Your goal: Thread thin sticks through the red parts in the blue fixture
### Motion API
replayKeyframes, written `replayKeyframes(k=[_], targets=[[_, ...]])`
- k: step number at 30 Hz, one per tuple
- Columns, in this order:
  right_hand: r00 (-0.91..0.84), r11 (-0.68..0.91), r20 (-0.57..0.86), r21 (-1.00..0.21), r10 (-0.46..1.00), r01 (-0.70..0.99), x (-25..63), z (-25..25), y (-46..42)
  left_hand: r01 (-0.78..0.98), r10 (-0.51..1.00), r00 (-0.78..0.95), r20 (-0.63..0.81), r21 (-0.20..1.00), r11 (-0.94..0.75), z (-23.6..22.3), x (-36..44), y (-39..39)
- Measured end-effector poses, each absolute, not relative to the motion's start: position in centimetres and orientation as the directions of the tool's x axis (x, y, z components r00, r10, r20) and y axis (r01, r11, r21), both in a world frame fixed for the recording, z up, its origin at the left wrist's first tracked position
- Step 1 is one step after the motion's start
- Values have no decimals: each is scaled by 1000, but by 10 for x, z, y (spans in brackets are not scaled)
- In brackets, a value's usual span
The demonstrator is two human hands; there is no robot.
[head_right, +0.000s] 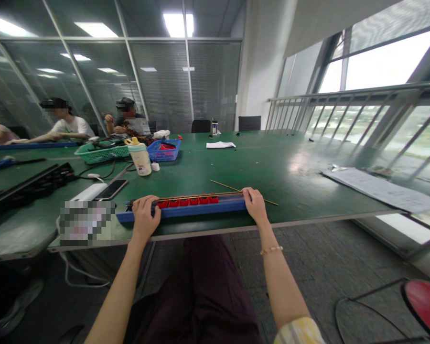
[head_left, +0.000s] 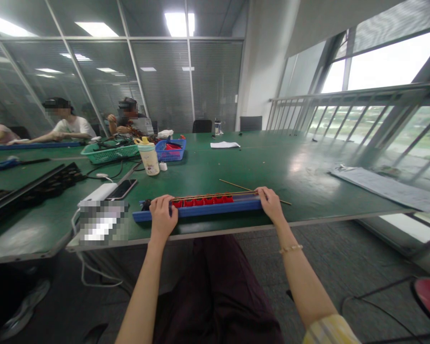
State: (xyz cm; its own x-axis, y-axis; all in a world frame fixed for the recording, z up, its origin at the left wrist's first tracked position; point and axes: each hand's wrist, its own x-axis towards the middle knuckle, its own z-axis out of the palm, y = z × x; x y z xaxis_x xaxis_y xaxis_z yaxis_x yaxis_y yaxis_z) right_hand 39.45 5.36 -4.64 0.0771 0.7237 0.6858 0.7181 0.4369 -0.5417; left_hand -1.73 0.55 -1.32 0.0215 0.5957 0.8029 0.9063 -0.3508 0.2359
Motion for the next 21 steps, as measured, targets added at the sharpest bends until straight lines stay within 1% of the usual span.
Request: replayKeyframes(k=[5,12,21], targets=[[97,418,686,-543,721,729,396,-48,55,902,612,21,791,249,-353,-12,-17,5],[139,407,682,-574,718,711,397,-49,55,905,611,45,790,227,-360,-13,-16,5],[144,433,721,-550,678,714,396,-47,55,919,599,-3,801,238,-314,-12,-14,4]])
